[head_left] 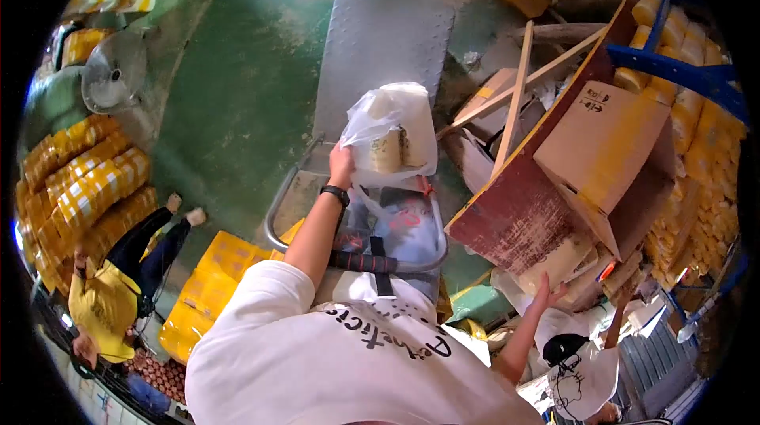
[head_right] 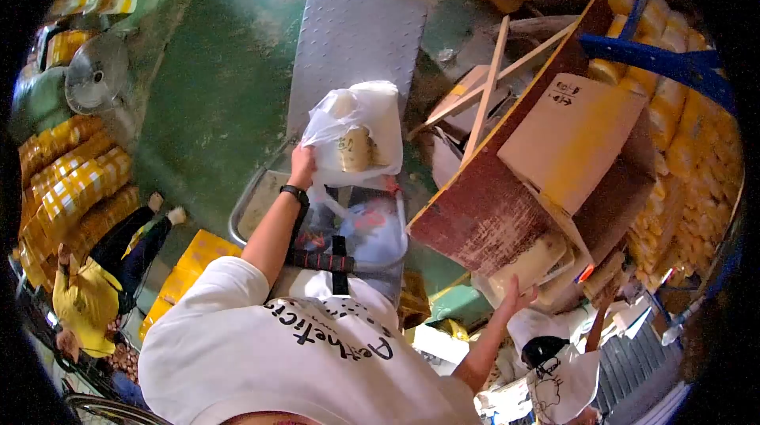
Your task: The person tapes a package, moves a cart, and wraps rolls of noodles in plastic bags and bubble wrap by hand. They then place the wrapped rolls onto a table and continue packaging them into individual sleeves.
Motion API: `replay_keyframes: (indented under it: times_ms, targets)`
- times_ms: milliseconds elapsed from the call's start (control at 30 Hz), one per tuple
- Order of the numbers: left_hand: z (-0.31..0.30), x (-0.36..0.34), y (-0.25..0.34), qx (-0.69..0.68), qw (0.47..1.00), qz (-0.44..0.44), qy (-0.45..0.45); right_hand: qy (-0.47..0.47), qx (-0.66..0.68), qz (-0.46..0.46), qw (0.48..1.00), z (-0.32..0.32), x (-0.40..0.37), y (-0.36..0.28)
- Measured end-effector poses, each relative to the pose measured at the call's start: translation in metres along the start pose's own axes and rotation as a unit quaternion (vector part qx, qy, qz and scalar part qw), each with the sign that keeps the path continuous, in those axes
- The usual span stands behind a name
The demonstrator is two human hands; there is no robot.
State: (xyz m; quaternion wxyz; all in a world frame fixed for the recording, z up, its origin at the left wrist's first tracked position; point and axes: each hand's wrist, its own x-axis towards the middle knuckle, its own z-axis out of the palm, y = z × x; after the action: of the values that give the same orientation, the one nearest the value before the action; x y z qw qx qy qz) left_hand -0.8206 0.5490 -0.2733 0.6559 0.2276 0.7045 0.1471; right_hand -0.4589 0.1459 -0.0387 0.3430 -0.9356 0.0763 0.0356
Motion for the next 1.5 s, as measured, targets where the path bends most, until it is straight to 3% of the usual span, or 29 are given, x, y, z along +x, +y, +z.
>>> replay_keyframes:
  times_ms: [33, 100, 200, 233, 267, 300, 333, 400, 467, 533, 633, 667, 733, 833, 933, 967, 1033, 1100, 1133, 1167, 1233, 1300, 1367, 1433, 1500]
  targets:
    - [-0.002, 0.001, -0.005, -0.007, 1.0, 0.002, -0.007, 0.028, -0.134, -0.043, 0.99, 0.006, 0.009, 0.002]
    - [0.002, -0.008, 0.004, 0.001, 1.0, 0.015, 0.001, 0.085, -0.388, -0.126, 0.909, 0.017, 0.015, 0.002]
    - [0.007, -0.016, 0.011, 0.008, 1.0, 0.016, 0.007, 0.164, -0.5, -0.278, 0.803, 0.036, -0.014, -0.045]
    - [0.006, -0.015, 0.007, 0.003, 1.0, 0.023, -0.003, 0.131, -0.369, -0.431, 0.813, 0.049, -0.01, -0.029]
    - [0.006, -0.011, 0.005, -0.003, 0.999, 0.033, -0.012, -0.034, -0.079, -0.222, 0.971, 0.093, -0.052, -0.051]
    - [0.006, -0.008, 0.002, 0.002, 0.999, 0.034, -0.01, -0.116, -0.197, -0.271, 0.935, 0.131, -0.09, -0.086]
    - [0.005, -0.004, -0.001, 0.007, 0.999, 0.033, -0.007, -0.299, -0.07, -0.262, 0.915, 0.166, -0.136, -0.139]
    - [0.003, -0.005, -0.001, 0.016, 1.0, 0.023, 0.002, -0.509, -0.048, -0.211, 0.833, 0.252, -0.177, -0.126]
    - [0.005, -0.015, 0.011, 0.023, 1.0, 0.007, 0.015, -0.594, -0.054, -0.161, 0.787, 0.36, -0.196, -0.071]
    - [0.005, -0.01, 0.003, 0.029, 1.0, 0.003, 0.002, -0.534, -0.23, -0.232, 0.78, 0.443, -0.204, -0.029]
    - [0.012, -0.007, 0.0, 0.045, 0.998, 0.027, 0.017, -0.546, -0.13, -0.139, 0.816, 0.471, -0.224, -0.014]
    - [0.015, -0.009, -0.001, 0.037, 0.999, 0.033, 0.022, -0.477, -0.211, -0.14, 0.842, 0.475, -0.241, -0.018]
    - [0.017, -0.009, -0.003, 0.027, 0.999, 0.033, 0.023, -0.406, -0.228, -0.154, 0.871, 0.476, -0.257, -0.013]
    - [0.011, -0.008, -0.003, 0.057, 0.998, 0.004, 0.031, -0.419, -0.127, -0.125, 0.89, 0.489, -0.241, 0.011]
    - [0.008, 0.0, -0.008, 0.057, 0.996, 0.029, 0.062, -0.605, 0.041, 0.118, 0.787, 0.461, -0.208, -0.035]
    - [0.006, 0.0, -0.007, 0.054, 0.996, 0.027, 0.072, -0.634, 0.051, 0.315, 0.705, 0.462, -0.196, -0.038]
    - [0.005, -0.006, 0.008, 0.055, 0.994, 0.022, 0.092, -0.661, 0.161, 0.392, 0.619, 0.43, -0.177, -0.075]
    - [0.006, 0.014, -0.012, 0.067, 0.988, 0.095, 0.1, -0.678, 0.214, 0.496, 0.498, 0.366, -0.173, -0.142]
    - [0.007, 0.014, -0.012, 0.072, 0.987, 0.108, 0.093, -0.682, 0.22, 0.455, 0.529, 0.332, -0.173, -0.159]
    - [0.009, 0.016, -0.013, 0.069, 0.988, 0.106, 0.09, -0.646, 0.196, 0.44, 0.593, 0.292, -0.169, -0.168]
    - [0.008, 0.015, -0.014, 0.064, 0.989, 0.101, 0.087, -0.62, 0.09, 0.41, 0.663, 0.209, -0.159, -0.197]
    - [0.005, 0.001, 0.003, 0.034, 0.996, 0.024, 0.077, -0.572, 0.035, 0.375, 0.729, 0.138, -0.121, -0.162]
    - [0.004, -0.01, 0.015, -0.004, 0.998, -0.024, 0.062, -0.536, 0.089, 0.22, 0.81, 0.077, -0.111, -0.168]
    - [0.012, -0.016, 0.025, 0.005, 0.997, -0.022, 0.069, -0.387, 0.095, 0.173, 0.901, 0.039, -0.108, -0.164]
    - [0.017, -0.01, 0.024, 0.003, 0.998, -0.016, 0.056, -0.29, 0.085, 0.14, 0.943, 0.022, -0.087, -0.135]
